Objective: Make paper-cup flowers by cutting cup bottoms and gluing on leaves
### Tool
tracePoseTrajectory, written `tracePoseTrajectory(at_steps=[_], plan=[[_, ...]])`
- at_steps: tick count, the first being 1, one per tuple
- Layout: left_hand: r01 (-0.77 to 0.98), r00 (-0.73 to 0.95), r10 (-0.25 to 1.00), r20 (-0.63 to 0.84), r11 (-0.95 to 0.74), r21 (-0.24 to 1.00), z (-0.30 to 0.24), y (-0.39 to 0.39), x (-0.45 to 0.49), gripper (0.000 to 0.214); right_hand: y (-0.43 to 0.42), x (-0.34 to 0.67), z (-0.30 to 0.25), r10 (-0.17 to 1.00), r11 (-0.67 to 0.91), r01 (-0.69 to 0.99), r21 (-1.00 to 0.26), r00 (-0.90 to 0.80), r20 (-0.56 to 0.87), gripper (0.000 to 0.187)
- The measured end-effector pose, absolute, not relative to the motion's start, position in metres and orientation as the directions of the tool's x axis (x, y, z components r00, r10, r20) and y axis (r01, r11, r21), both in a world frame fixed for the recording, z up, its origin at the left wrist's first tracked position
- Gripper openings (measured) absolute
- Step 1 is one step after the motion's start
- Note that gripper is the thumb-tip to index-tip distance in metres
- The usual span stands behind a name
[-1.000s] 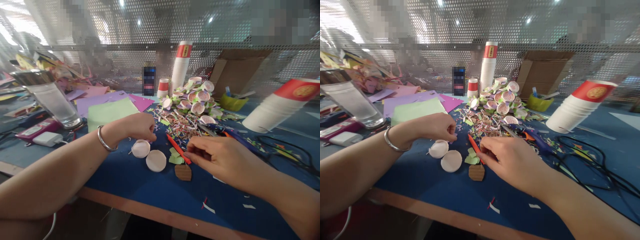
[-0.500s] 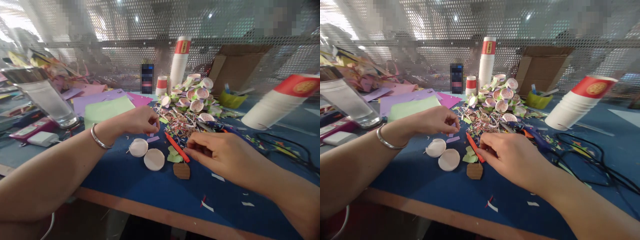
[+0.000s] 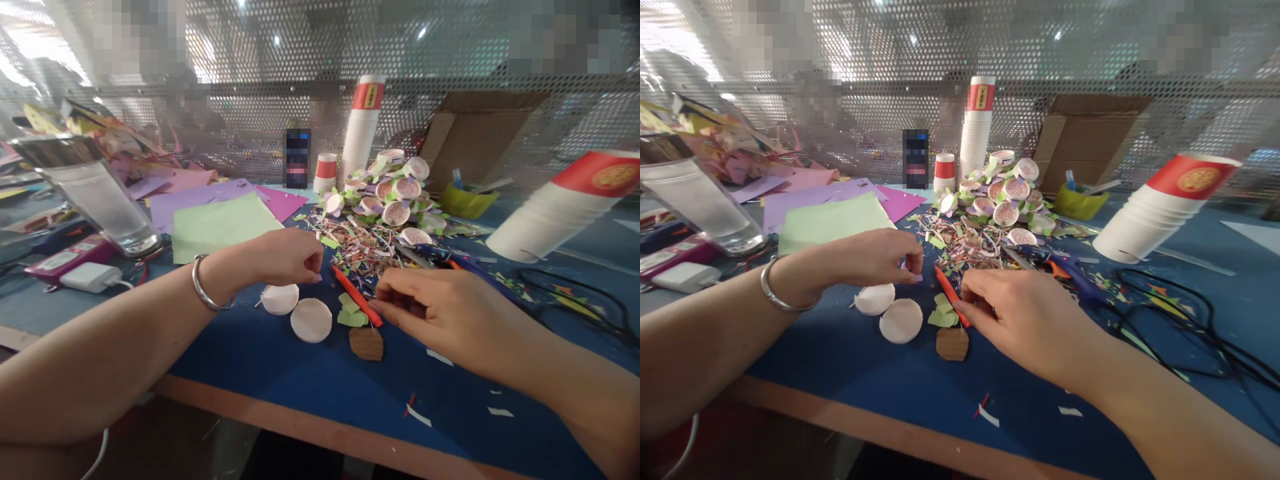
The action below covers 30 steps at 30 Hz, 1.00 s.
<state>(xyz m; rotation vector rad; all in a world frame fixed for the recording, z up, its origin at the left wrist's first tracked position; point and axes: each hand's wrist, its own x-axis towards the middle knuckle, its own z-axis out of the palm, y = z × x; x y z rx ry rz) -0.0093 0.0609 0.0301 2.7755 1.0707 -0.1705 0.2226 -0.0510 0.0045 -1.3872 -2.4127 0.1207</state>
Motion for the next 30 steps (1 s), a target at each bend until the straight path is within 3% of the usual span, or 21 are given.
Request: tracePoseTrajectory(at_steps=[6,8,11,13,21,25,30], plan=[[0.656,0.754,0.637,-0.158,-0.729,0.193,0.031,0.063,-0.008,0.01,-0.052,0.223,0.006,0.853,0.514,0.816,-0.265,-0.453,0.26,0.021],[0.634,0.763,0.635,-0.123,-0.695,0.341,0.032,0.065,-0.008,0.008,-0.052,0.223,0.007,0.86,0.502,0.823,-0.266,-0.443,0.255,0.021],[0.499,0.774,0.631,-0.046,-0.565,0.657,0.029,0.07,-0.009,0.017,-0.053,0.223,0.009,0.871,0.484,0.836,-0.26,-0.432,0.233,0.022],[0.391,0.777,0.629,0.022,-0.511,0.766,0.027,0.073,-0.011,0.024,-0.053,0.224,0.009,0.872,0.482,0.837,-0.26,-0.429,0.234,0.022],[0.215,0.797,0.597,0.092,-0.422,0.881,0.026,0.074,-0.015,0.007,-0.051,0.224,0.012,0.891,0.441,0.844,-0.305,-0.373,0.257,0.02],[0.065,0.814,0.542,0.209,-0.442,0.895,0.027,0.068,-0.011,0.008,-0.049,0.223,0.013,0.922,0.375,0.786,-0.492,-0.262,0.285,0.025],[-0.039,0.819,0.428,0.382,-0.623,0.781,0.026,0.059,-0.005,0.016,-0.049,0.22,0.014,0.942,0.321,0.7,-0.638,-0.168,0.29,0.025]])
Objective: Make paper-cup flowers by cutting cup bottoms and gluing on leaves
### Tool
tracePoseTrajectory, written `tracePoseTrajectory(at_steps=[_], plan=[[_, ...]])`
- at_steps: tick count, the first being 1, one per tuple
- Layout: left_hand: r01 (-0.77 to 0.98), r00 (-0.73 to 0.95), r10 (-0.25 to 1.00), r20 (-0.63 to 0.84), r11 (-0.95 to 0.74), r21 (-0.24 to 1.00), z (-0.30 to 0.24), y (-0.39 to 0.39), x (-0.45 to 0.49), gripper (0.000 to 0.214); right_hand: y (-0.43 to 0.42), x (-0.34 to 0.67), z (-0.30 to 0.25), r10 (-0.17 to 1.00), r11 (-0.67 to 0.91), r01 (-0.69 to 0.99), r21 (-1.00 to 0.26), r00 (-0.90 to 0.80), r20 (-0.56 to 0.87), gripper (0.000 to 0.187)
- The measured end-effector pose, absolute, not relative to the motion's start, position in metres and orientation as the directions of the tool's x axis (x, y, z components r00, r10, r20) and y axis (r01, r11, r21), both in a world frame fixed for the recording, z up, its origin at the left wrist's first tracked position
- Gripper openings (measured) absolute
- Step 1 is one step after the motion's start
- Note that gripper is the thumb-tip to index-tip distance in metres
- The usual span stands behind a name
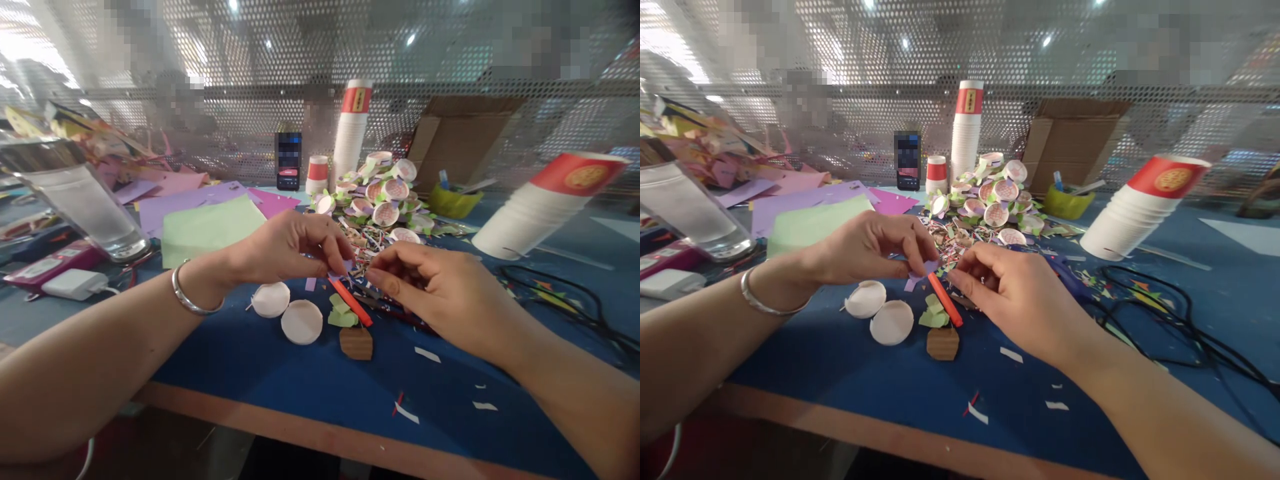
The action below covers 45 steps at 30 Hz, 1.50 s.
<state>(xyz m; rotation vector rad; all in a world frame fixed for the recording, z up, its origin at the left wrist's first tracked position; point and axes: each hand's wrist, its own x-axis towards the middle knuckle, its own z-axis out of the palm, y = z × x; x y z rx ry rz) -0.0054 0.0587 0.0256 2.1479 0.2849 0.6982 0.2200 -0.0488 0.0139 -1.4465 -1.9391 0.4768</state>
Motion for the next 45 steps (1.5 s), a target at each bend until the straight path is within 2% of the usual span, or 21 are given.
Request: tracePoseTrajectory(at_steps=[4,8,12,16,19,22,28,35,38,42,45], plan=[[-0.088,0.798,0.365,0.479,-0.716,0.693,0.021,0.054,-0.002,0.022,-0.047,0.218,0.012,0.954,0.3,0.627,-0.719,-0.18,0.241,0.023],[-0.051,0.812,0.349,0.467,-0.755,0.654,0.02,0.049,0.001,0.023,-0.045,0.215,0.012,0.954,0.298,0.561,-0.772,-0.195,0.227,0.022],[0.038,0.865,0.351,0.358,-0.758,0.651,0.024,0.048,-0.001,0.026,-0.045,0.215,0.013,0.956,0.293,0.547,-0.784,-0.18,0.232,0.022],[0.256,0.855,0.477,0.202,-0.728,0.636,0.03,0.045,-0.004,0.018,-0.046,0.219,0.014,0.959,0.283,0.597,-0.751,-0.163,0.231,0.021],[0.432,0.846,0.529,0.07,-0.756,0.492,0.034,0.037,-0.006,0.012,-0.047,0.218,0.015,0.961,0.275,0.627,-0.728,-0.15,0.234,0.026],[0.516,0.846,0.531,-0.054,-0.789,0.332,0.04,0.028,-0.01,0.011,-0.048,0.212,0.017,0.952,0.293,0.656,-0.696,-0.132,0.276,0.036],[0.576,0.817,0.566,-0.11,-0.799,0.171,0.05,0.023,-0.023,0.022,-0.046,0.206,0.023,0.941,0.321,0.68,-0.659,-0.149,0.304,0.042],[0.544,0.839,0.525,-0.146,-0.818,0.187,0.039,0.029,-0.021,0.015,-0.047,0.218,0.016,0.96,0.28,0.678,-0.679,-0.218,0.177,0.024],[0.547,0.837,0.525,-0.158,-0.815,0.191,0.039,0.029,-0.022,0.015,-0.047,0.219,0.015,0.958,0.286,0.667,-0.688,-0.213,0.192,0.021],[0.533,0.839,0.545,-0.015,-0.815,0.227,0.042,0.02,-0.014,0.012,-0.048,0.217,0.016,0.95,0.312,0.658,-0.685,-0.206,0.234,0.022],[0.462,0.861,0.504,0.072,-0.832,0.306,0.035,0.011,-0.001,0.013,-0.049,0.218,0.016,0.947,0.313,0.66,-0.682,-0.16,0.28,0.022]])
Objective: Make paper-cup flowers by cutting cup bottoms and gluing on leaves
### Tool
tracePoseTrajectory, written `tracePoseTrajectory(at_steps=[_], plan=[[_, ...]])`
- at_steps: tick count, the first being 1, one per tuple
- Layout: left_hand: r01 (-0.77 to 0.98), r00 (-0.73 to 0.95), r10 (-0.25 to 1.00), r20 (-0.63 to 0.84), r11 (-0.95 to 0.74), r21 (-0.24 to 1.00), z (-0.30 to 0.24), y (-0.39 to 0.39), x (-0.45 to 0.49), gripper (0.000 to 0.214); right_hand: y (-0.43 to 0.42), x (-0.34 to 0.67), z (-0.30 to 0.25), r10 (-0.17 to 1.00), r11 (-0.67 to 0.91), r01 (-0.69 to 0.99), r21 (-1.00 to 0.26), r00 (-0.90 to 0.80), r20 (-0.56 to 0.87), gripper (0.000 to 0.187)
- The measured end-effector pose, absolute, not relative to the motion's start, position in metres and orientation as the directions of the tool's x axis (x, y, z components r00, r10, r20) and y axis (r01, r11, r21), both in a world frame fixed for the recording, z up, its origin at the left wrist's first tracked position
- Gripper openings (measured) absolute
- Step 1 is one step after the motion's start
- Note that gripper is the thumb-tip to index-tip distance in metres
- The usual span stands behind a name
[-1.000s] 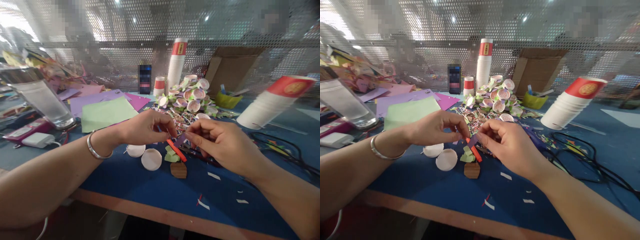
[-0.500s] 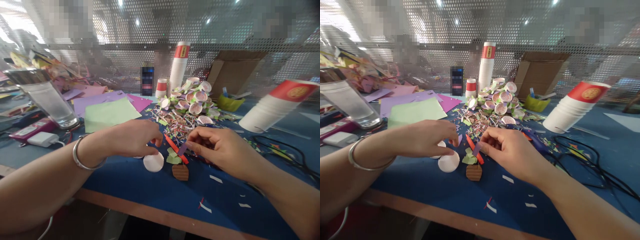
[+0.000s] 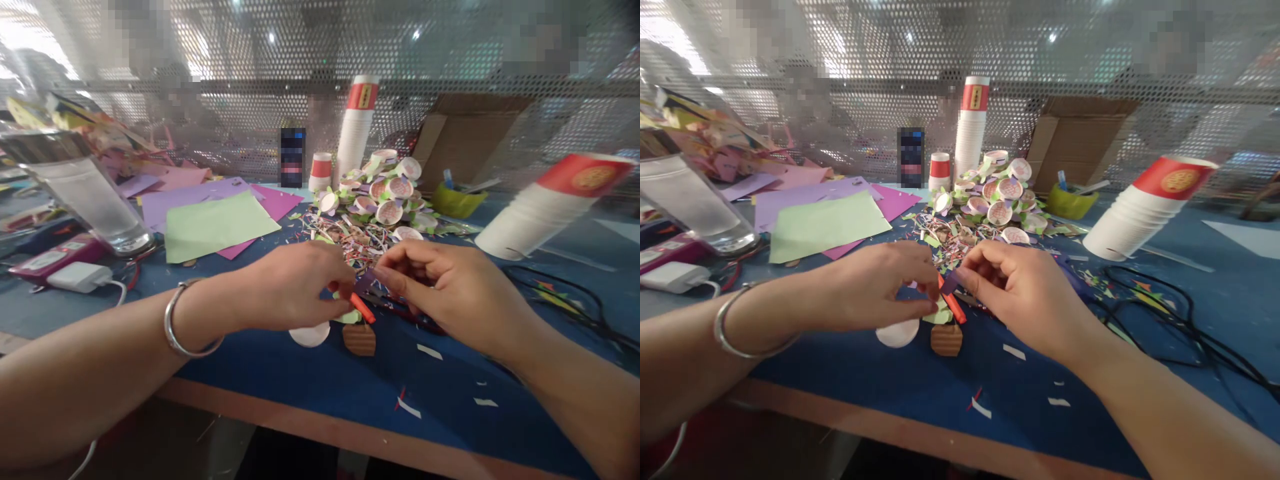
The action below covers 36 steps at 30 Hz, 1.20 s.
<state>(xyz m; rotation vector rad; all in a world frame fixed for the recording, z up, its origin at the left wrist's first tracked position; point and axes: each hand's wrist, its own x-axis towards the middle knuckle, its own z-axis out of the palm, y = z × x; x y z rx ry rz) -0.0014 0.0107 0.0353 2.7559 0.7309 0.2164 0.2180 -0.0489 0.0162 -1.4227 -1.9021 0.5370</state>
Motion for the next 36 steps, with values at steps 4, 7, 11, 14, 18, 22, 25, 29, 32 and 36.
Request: tracePoseTrajectory(at_steps=[4,7,11,14,18,22,25,29,32,36], plan=[[0.427,0.888,0.46,0.018,-0.837,0.342,0.02,0.0,0.01,0.018,-0.049,0.222,0.015,0.919,0.332,0.694,-0.639,-0.085,0.385,0.018],[0.426,0.897,0.441,-0.03,-0.844,0.326,0.018,-0.005,0.013,0.021,-0.049,0.226,0.016,0.908,0.336,0.699,-0.631,-0.062,0.415,0.017],[0.417,0.906,0.419,-0.058,-0.858,0.301,0.023,-0.009,0.014,0.02,-0.048,0.228,0.016,0.907,0.341,0.695,-0.632,-0.066,0.416,0.018],[0.394,0.911,0.41,-0.037,-0.844,0.363,0.023,-0.011,0.015,0.015,-0.047,0.228,0.016,0.904,0.348,0.695,-0.629,-0.073,0.42,0.017],[0.4,0.888,0.459,-0.001,-0.774,0.491,0.02,-0.007,0.015,0.015,-0.047,0.229,0.016,0.905,0.34,0.7,-0.628,-0.062,0.421,0.016],[0.399,0.833,0.554,-0.018,-0.576,0.713,0.021,0.007,0.011,0.011,-0.049,0.228,0.019,0.902,0.336,0.681,-0.651,-0.032,0.431,0.017],[0.33,0.782,0.621,-0.056,-0.335,0.883,0.019,0.022,0.008,0.01,-0.051,0.228,0.021,0.899,0.34,0.654,-0.676,-0.015,0.437,0.018],[0.123,0.723,0.69,-0.047,-0.062,0.99,0.012,0.033,0.009,0.009,-0.052,0.227,0.021,0.908,0.34,0.623,-0.705,-0.023,0.417,0.02],[0.02,0.731,0.678,-0.082,0.098,0.995,0.011,0.029,0.011,0.014,-0.051,0.224,0.02,0.914,0.336,0.631,-0.7,-0.041,0.403,0.019],[0.021,0.759,0.639,-0.126,0.169,0.985,0.015,0.018,0.014,0.021,-0.048,0.22,0.018,0.909,0.349,0.652,-0.673,-0.06,0.413,0.016]])
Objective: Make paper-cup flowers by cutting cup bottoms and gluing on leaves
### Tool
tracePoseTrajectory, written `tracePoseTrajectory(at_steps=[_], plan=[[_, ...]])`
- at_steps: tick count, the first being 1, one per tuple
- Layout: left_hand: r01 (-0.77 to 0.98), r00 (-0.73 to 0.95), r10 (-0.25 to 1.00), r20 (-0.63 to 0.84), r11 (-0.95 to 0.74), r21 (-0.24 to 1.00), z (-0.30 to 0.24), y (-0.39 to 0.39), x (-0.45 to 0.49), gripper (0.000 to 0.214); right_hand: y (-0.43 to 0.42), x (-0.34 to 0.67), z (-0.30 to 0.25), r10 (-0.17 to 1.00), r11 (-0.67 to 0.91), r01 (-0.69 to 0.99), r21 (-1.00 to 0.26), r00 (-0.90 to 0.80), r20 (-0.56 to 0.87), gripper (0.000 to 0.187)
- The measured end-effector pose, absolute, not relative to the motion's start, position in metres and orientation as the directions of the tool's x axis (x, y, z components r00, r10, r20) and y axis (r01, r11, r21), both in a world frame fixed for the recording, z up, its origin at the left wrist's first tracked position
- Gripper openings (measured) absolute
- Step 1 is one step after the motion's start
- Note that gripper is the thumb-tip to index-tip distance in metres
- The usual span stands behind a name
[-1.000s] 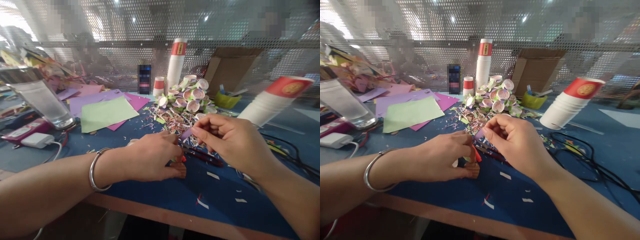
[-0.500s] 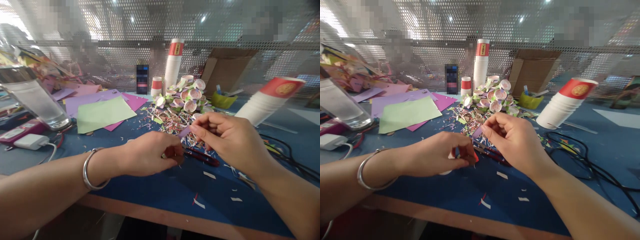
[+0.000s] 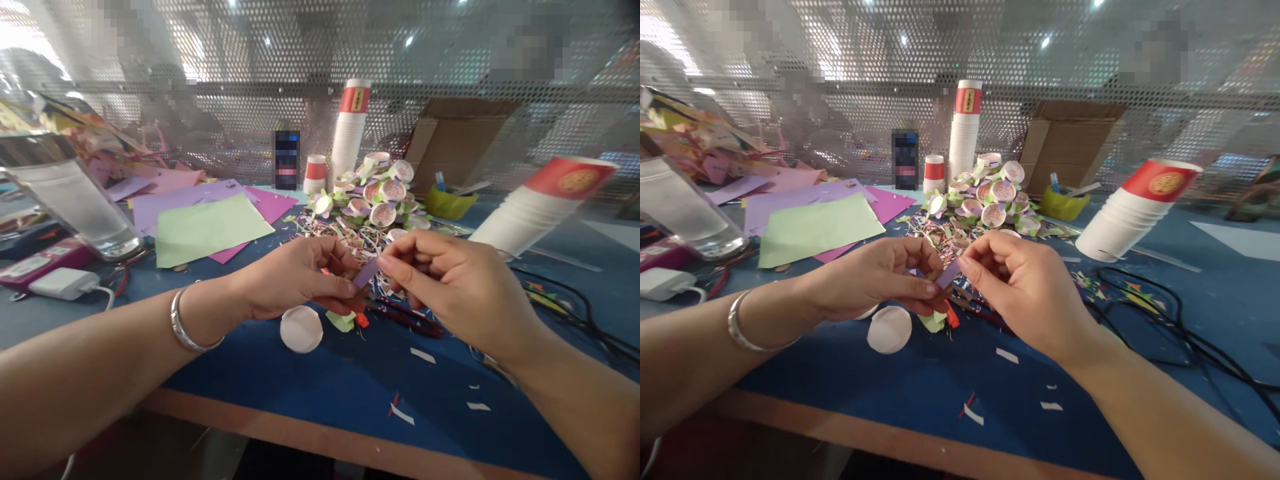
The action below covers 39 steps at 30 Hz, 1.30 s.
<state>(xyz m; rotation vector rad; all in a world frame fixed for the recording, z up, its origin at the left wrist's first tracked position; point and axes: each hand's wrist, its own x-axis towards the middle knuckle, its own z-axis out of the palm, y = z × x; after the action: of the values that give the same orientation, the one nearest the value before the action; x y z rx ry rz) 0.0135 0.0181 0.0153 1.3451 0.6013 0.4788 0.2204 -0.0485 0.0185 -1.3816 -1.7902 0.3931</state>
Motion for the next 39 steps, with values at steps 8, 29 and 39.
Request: tracePoseTrajectory(at_steps=[8,29,39], plan=[[0.135,0.765,0.643,-0.029,-0.116,0.984,0.024,0.024,0.005,0.011,-0.052,0.213,0.017,0.919,0.351,0.611,-0.71,-0.079,0.386,0.016],[0.543,0.838,0.533,-0.114,-0.798,0.261,0.065,0.012,-0.031,0.022,-0.054,0.216,0.018,0.858,0.43,0.695,-0.577,-0.116,0.5,0.013],[0.523,0.852,0.502,-0.147,-0.823,0.223,0.053,0.011,-0.023,0.011,-0.055,0.214,0.019,0.857,0.423,0.695,-0.581,-0.099,0.506,0.014]])
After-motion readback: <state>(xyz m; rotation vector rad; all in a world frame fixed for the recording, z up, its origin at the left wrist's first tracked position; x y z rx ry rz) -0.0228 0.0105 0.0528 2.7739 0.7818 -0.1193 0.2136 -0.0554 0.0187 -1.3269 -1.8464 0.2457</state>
